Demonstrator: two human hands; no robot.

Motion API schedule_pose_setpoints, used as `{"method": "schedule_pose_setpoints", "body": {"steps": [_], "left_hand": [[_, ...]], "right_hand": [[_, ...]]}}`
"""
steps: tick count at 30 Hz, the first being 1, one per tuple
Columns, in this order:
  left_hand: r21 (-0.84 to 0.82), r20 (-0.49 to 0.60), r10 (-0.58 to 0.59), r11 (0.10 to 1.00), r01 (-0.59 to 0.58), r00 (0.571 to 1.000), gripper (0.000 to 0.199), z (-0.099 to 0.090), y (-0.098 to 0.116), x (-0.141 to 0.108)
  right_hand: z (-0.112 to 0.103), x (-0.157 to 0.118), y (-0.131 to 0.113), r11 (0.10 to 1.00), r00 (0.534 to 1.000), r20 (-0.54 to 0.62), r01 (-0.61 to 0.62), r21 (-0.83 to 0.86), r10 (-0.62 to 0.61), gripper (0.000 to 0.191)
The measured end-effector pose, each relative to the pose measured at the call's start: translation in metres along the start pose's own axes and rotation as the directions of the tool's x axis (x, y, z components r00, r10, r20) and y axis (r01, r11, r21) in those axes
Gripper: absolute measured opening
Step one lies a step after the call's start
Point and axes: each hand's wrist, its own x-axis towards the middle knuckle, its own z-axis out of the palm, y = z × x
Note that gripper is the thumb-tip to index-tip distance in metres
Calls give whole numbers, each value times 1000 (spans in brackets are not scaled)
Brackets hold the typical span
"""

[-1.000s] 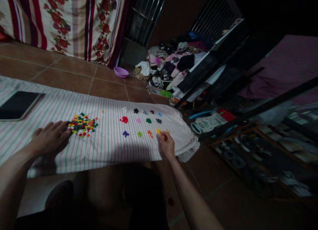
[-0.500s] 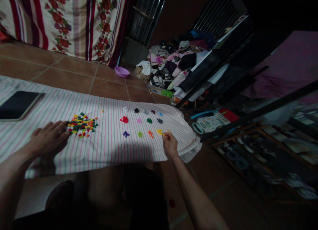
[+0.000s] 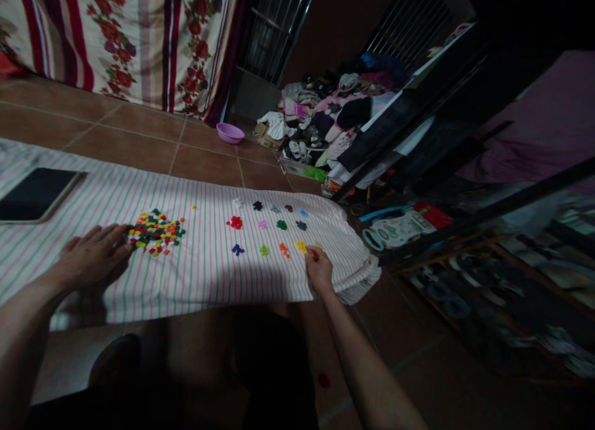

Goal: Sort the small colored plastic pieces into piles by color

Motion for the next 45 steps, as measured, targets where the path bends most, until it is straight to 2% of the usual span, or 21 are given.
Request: {"method": "schedule_pose_setpoints", "body": {"steps": [7,11,14,17,21,28,32,36,41,45], "left_hand": [[-63,37,-22,998,24,999,59,-8,5,-4],[-86,30,-56,995,59,998,58,-14,9,-7],[-90,10,-48,995,49,999,57,-11,8,-6],[-101,-21,-43,994,41,999,56,-5,3,-4],[-128,-33,-22,992,18,999,57,0,-2,-2],[-172,-14,-12,985,9,1000,58,0,-6,-3],[-175,-28,16,984,-21,999,58,1,-8,-2],[-183,-17,32,983,-34,999,60,-3,-8,-3],[-185,18,28,982,-24,999,62,-11,-3,-7],[-189,58,23,982,-11,998,67,-16,0,-10]], "right_hand": [[-2,1,1,999,999,34,-19,42,18,36],[-6,-2,3,1000,1000,-15,19,20,-19,41],[-6,-5,-3,998,998,-39,55,2,-55,42],[-4,-8,-20,994,994,-26,109,-11,-110,39],[6,-17,-56,987,987,15,161,2,-161,38],[48,-48,-126,958,949,170,241,155,-266,31],[71,-68,-158,932,898,293,257,255,-327,25],[93,-87,-181,903,826,396,283,323,-401,21],[124,-109,-204,850,723,470,329,412,-507,21],[146,-121,-225,828,652,518,368,423,-554,21]]}}
